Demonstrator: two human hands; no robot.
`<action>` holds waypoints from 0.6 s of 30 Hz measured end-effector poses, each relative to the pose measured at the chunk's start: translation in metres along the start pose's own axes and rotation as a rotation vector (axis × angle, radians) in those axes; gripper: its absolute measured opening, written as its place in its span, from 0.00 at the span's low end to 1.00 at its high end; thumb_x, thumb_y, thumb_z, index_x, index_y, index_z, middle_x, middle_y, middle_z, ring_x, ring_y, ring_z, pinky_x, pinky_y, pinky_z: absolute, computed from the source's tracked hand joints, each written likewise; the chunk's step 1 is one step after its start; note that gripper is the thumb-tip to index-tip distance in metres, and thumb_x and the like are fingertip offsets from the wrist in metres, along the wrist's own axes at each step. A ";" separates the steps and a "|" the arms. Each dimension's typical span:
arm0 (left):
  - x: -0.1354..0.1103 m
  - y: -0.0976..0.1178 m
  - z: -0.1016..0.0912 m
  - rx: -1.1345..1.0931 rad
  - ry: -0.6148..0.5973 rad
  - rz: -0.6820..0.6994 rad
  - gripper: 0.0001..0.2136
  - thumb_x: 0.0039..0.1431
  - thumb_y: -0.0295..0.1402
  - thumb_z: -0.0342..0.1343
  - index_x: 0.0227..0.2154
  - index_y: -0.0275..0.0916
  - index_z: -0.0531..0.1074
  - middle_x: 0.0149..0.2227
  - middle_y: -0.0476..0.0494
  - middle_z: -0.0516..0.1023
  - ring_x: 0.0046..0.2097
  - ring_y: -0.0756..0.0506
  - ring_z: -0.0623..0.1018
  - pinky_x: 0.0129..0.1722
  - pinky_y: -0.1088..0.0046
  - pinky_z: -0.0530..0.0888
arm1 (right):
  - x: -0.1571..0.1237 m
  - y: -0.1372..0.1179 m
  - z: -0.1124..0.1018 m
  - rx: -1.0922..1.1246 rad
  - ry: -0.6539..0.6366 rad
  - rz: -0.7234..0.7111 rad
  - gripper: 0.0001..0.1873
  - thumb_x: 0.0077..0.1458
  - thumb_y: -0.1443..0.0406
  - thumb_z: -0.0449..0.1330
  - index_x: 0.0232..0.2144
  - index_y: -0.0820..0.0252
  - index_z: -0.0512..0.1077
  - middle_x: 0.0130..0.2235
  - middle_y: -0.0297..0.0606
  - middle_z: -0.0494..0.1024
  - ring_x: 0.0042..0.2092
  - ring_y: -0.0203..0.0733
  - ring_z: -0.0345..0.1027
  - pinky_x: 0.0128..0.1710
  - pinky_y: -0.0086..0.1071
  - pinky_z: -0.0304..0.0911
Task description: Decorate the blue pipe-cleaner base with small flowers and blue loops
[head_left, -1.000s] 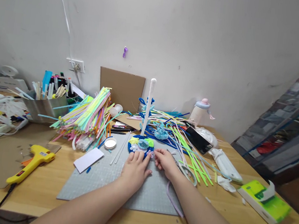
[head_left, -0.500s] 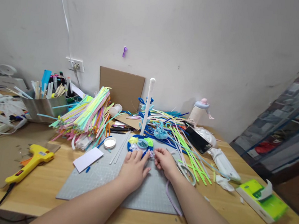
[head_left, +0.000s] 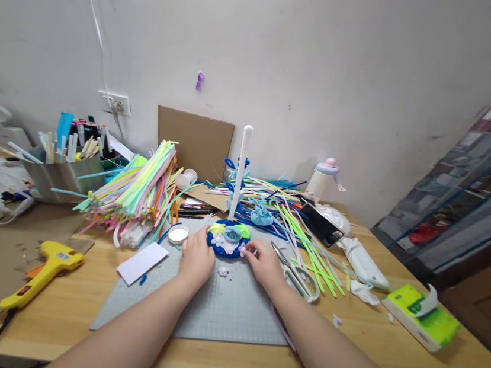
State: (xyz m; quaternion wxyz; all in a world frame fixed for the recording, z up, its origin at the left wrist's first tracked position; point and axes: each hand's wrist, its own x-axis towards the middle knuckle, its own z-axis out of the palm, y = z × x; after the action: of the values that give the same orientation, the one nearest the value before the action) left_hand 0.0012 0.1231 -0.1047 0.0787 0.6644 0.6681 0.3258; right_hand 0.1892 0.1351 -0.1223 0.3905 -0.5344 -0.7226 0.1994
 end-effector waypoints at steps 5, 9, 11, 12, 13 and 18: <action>0.002 -0.003 0.002 -0.086 -0.037 -0.041 0.24 0.46 0.22 0.45 0.50 0.36 0.60 0.50 0.38 0.70 0.53 0.41 0.66 0.51 0.62 0.59 | 0.001 -0.002 0.003 0.011 0.039 0.035 0.05 0.49 0.63 0.56 0.27 0.57 0.70 0.30 0.35 0.70 0.32 0.40 0.62 0.33 0.31 0.56; 0.003 -0.005 0.003 -0.102 -0.027 -0.052 0.23 0.45 0.22 0.46 0.48 0.36 0.61 0.49 0.38 0.71 0.52 0.41 0.67 0.51 0.62 0.60 | 0.001 0.001 0.005 0.042 0.061 0.065 0.05 0.48 0.63 0.56 0.27 0.58 0.70 0.30 0.36 0.70 0.31 0.39 0.62 0.33 0.31 0.56; 0.003 -0.005 0.004 -0.103 -0.020 -0.061 0.23 0.45 0.23 0.46 0.48 0.36 0.61 0.49 0.38 0.70 0.53 0.41 0.66 0.51 0.62 0.60 | 0.002 0.005 0.004 0.062 0.054 0.085 0.07 0.48 0.62 0.56 0.28 0.59 0.70 0.30 0.36 0.71 0.29 0.38 0.61 0.32 0.31 0.57; 0.003 -0.005 0.004 -0.103 -0.015 -0.064 0.24 0.45 0.23 0.46 0.49 0.36 0.61 0.49 0.38 0.70 0.53 0.40 0.65 0.51 0.61 0.59 | 0.003 0.007 0.004 0.073 0.052 0.102 0.08 0.49 0.61 0.55 0.29 0.59 0.70 0.30 0.36 0.72 0.28 0.37 0.61 0.30 0.31 0.57; 0.003 -0.005 0.004 -0.102 -0.010 -0.065 0.24 0.45 0.23 0.46 0.49 0.36 0.60 0.50 0.38 0.69 0.54 0.40 0.65 0.52 0.61 0.59 | 0.004 0.010 0.004 0.086 0.050 0.121 0.09 0.49 0.60 0.55 0.30 0.60 0.70 0.30 0.36 0.72 0.26 0.36 0.61 0.29 0.30 0.57; 0.007 -0.006 0.006 -0.086 0.018 -0.058 0.24 0.46 0.24 0.46 0.50 0.36 0.59 0.52 0.37 0.67 0.55 0.40 0.63 0.53 0.60 0.58 | 0.012 0.019 0.002 0.152 -0.060 0.147 0.15 0.47 0.59 0.57 0.36 0.61 0.70 0.31 0.35 0.73 0.22 0.32 0.60 0.23 0.27 0.57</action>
State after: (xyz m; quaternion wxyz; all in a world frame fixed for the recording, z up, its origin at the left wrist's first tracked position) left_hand -0.0017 0.1326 -0.1102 0.1105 0.6377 0.6732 0.3577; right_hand 0.1978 0.1534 -0.1326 0.3923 -0.5487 -0.6757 0.2975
